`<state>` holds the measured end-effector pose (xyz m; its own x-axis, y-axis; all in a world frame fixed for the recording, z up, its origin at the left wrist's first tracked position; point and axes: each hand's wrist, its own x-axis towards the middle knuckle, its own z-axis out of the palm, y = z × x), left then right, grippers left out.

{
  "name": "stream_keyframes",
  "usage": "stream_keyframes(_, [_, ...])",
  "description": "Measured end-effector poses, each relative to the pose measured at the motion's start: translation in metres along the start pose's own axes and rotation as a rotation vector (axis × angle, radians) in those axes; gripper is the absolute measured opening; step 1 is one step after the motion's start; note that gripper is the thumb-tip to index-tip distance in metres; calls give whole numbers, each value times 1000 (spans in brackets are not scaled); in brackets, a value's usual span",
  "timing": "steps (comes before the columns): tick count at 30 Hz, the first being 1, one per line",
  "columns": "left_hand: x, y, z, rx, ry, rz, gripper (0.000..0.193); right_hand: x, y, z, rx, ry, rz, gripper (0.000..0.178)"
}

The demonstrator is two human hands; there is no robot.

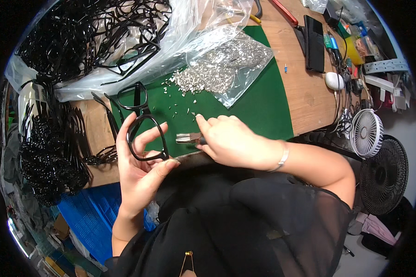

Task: The person repeatedly picks up black eyeglass frames and uses pliers to press or adjust the frame arms. The frames are handled one at a time and placed back on the table after each adjustment.

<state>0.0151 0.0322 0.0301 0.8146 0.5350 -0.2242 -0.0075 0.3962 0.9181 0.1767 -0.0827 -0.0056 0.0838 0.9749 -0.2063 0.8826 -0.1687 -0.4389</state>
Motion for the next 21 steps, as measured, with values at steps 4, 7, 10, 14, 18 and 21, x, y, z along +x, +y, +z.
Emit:
stream_keyframes(4, [-7, -8, -14, 83, -5, 99, 94, -4, -5, 20, -120, 81, -14, 57])
stream_keyframes(7, [-27, -17, -27, -367, -194, 269, 95, -7, 1, 6, -8, 99, 15, 41])
stream_keyframes(10, [-44, -13, -18, -372, 11, 170, 87, 8, 12, 2, 210, 144, 77, 18])
stream_keyframes(14, [-43, -13, -9, -169, -32, 74, 92, 30, 21, 27, 164, 187, 117, 17])
stream_keyframes(18, [-48, -8, -19, -485, -259, 77, 109, 30, 15, 32, 52, 278, 76, 17])
stream_keyframes(21, [-49, -11, -18, -642, -231, -114, 41, 32, 15, 31, 85, 245, 80, 12])
